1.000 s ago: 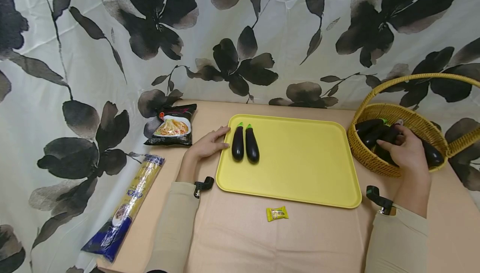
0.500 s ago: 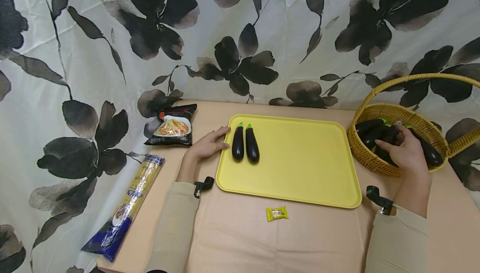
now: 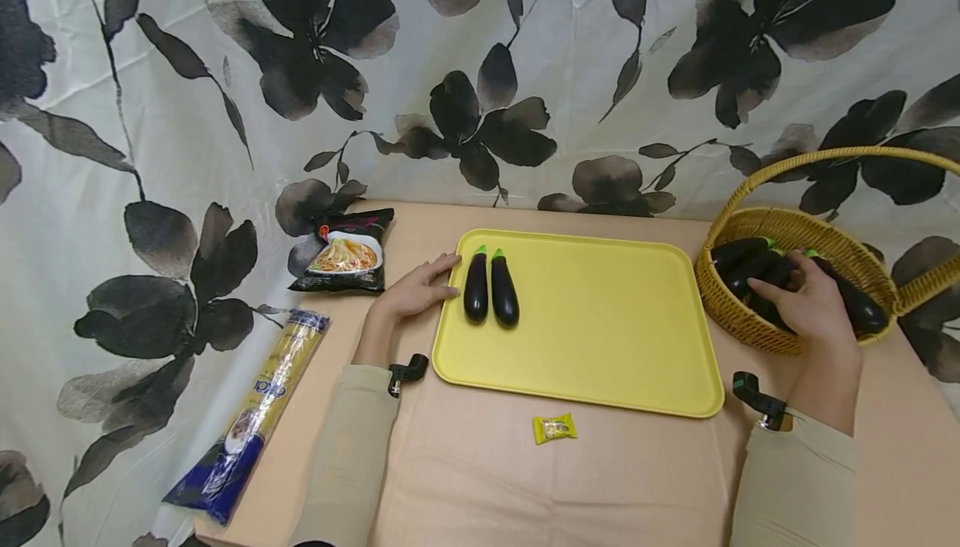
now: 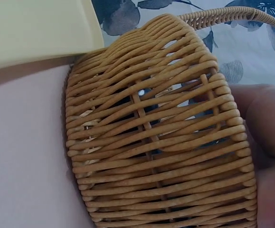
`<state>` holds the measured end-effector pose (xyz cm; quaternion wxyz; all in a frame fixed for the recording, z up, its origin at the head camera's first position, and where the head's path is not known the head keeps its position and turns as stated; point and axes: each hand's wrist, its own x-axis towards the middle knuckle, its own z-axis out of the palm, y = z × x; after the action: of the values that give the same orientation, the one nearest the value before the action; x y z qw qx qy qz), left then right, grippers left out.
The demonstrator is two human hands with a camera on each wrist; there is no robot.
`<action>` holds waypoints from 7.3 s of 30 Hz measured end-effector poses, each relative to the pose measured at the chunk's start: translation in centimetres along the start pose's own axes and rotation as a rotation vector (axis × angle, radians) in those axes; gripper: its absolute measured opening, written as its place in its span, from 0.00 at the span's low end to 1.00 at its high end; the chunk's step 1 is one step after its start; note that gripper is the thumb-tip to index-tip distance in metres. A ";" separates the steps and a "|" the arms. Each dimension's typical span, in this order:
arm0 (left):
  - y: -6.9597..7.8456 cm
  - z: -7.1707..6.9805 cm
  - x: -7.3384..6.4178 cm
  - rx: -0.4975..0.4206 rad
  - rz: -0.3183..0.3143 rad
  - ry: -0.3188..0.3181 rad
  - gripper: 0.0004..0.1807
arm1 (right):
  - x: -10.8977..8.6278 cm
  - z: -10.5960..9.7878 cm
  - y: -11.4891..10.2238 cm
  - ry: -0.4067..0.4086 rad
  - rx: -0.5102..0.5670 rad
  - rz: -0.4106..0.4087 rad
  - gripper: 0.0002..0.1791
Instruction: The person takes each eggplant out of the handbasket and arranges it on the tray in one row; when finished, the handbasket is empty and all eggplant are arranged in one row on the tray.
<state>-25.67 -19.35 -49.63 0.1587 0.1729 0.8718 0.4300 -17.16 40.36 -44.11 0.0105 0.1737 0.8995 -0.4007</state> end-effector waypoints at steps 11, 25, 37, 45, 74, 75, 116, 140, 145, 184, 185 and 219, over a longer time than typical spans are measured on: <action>0.0 0.0 0.0 -0.001 0.007 -0.004 0.37 | -1.5 -1.3 -0.8 0.228 -0.066 -0.044 0.38; 0.2 0.0 -0.1 -0.013 -0.008 0.002 0.37 | -1.4 -2.6 1.2 0.111 -0.221 0.056 0.35; 0.4 0.0 -0.1 -0.009 -0.008 0.000 0.38 | -3.1 -3.3 -1.2 0.061 0.078 -0.036 0.30; 0.4 0.0 -0.2 -0.016 -0.008 0.002 0.38 | -4.2 -3.3 -3.0 0.167 0.040 -0.146 0.34; 0.1 0.0 -0.2 -0.007 -0.005 0.009 0.37 | -5.8 1.8 -10.6 -0.269 0.119 -0.514 0.34; 0.1 0.0 -0.1 -0.006 -0.004 0.009 0.37 | -5.7 2.4 -10.9 -0.268 0.124 -0.519 0.34; 0.1 0.1 0.0 0.011 0.004 0.009 0.38 | -3.9 19.9 -12.9 -0.572 0.594 -0.340 0.36; 0.2 0.0 0.0 0.002 -0.004 0.003 0.37 | -3.5 22.0 -11.6 -0.513 0.289 -0.496 0.36; 0.1 0.1 0.0 0.000 -0.001 0.006 0.37 | -3.6 22.1 -11.6 -0.520 0.261 -0.500 0.34; -0.1 -0.1 0.0 0.001 -0.003 0.006 0.38 | -5.6 13.7 -14.3 -0.090 0.179 -0.778 0.28; -0.1 -0.1 0.0 0.004 0.001 0.005 0.38 | -5.6 12.9 -14.3 -0.016 0.161 -0.812 0.28; 0.0 -0.2 0.0 0.011 0.000 0.014 0.38 | -2.0 0.2 -2.2 0.563 -0.147 -0.416 0.30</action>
<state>-25.73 -19.51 -49.54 0.1516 0.1709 0.8752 0.4264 -16.02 38.31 -42.34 -0.3069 0.0891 0.9098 -0.2648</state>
